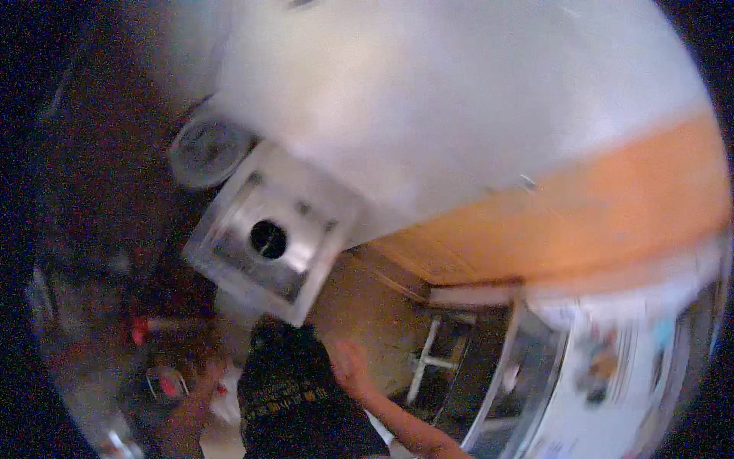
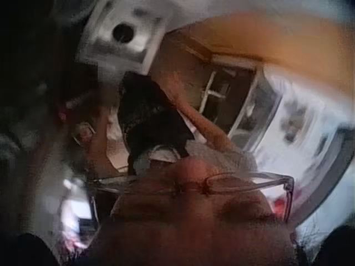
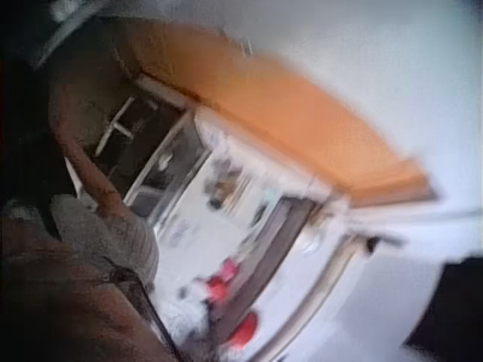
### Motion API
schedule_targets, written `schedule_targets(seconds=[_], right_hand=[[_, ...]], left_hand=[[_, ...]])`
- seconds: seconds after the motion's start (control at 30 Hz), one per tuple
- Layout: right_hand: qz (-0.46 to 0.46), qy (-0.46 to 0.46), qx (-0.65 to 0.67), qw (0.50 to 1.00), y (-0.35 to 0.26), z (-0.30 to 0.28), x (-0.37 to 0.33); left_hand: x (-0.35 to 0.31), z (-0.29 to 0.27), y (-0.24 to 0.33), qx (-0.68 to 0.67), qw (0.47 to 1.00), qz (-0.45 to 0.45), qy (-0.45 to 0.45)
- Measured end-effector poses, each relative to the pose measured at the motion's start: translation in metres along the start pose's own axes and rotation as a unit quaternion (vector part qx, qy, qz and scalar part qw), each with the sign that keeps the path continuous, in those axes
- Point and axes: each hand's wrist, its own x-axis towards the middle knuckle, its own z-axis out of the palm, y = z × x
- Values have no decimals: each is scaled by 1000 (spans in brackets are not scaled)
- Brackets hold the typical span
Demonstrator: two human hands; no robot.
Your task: Assembling and repairing a commercial meat grinder using a hammer.
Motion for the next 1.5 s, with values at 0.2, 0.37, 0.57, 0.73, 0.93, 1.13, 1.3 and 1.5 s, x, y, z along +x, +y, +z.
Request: schedule_targets(seconds=[0.2, 0.37, 0.57, 0.73, 0.93, 1.13, 1.3, 1.5], right_hand=[[312, 310, -236, 867, 115, -125, -231], [491, 569, -182, 634, 126, -203, -351], [572, 590, -193, 536, 211, -232, -506], [761, 470, -21, 448, 345, -192, -682], [795, 365, -22, 485, 476, -148, -737], [830, 196, -10, 522, 534, -129, -753], [822, 230, -33, 521, 521, -137, -787], [567, 694, 304, 322, 472, -227, -801]], left_hand=[[217, -165, 50, 74, 943, 321, 51], [295, -204, 199, 96, 854, 510, -29], [302, -160, 339, 91, 808, 561, -156], [254, -92, 448, 69, 798, 527, -283], [216, -47, 514, 78, 807, 419, -408], [173, -8, 552, 59, 804, 311, -503], [138, -3, 548, 13, 799, 227, -557], [70, -9, 502, -142, 813, 112, -553]])
